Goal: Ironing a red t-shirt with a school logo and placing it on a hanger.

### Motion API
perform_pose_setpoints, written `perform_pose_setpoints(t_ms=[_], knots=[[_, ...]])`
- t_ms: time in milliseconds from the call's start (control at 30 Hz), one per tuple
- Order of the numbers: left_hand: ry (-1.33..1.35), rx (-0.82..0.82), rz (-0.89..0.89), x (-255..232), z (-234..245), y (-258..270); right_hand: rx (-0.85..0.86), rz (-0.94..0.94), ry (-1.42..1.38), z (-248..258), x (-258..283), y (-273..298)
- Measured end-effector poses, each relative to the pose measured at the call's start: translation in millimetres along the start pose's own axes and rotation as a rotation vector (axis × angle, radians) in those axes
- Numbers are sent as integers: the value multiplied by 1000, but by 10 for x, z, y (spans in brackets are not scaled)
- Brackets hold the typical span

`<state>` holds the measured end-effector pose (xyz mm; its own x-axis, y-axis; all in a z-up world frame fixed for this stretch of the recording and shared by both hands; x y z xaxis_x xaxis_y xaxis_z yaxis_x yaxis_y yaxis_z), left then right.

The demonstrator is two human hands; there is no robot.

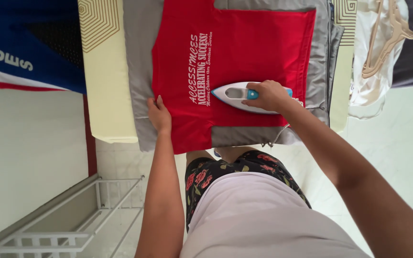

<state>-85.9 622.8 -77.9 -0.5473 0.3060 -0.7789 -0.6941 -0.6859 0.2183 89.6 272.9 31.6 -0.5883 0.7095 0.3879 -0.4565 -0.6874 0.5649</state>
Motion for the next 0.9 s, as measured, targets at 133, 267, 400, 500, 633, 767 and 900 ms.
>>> perform_pose_setpoints(t_ms=[133,267,400,500,633,767,900], knots=[[-9,-9,-26,76,-26,-49,42,-3,-5,15,43,-17],[-37,4,-70,187,-59,-63,1,-6,-52,-7,-22,13],[-58,-29,-153,190,-68,-166,119,8,-26,-4,-114,147],[-58,-27,-138,157,-56,-128,220,-28,0,-125,-254,296],[-80,-12,-108,56,-19,-70,260,-78,16,-232,-445,555],[-125,-21,-105,-20,2,-45,254,-112,12,-319,-616,798],[-241,-24,-69,-130,20,35,195,-72,17,-373,-529,785]])
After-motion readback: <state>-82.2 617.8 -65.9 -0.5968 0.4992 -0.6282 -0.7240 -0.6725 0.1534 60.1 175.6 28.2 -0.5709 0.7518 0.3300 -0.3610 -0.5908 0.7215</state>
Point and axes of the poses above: each hand's wrist, its own y-axis away from the middle knuckle, its own z-axis out of the back of the hand, x = y × z, the point moved 5 cm from there along -y, towards the middle knuckle, and after that the axes turned 14 degrees about x, right-handed, at the moved point
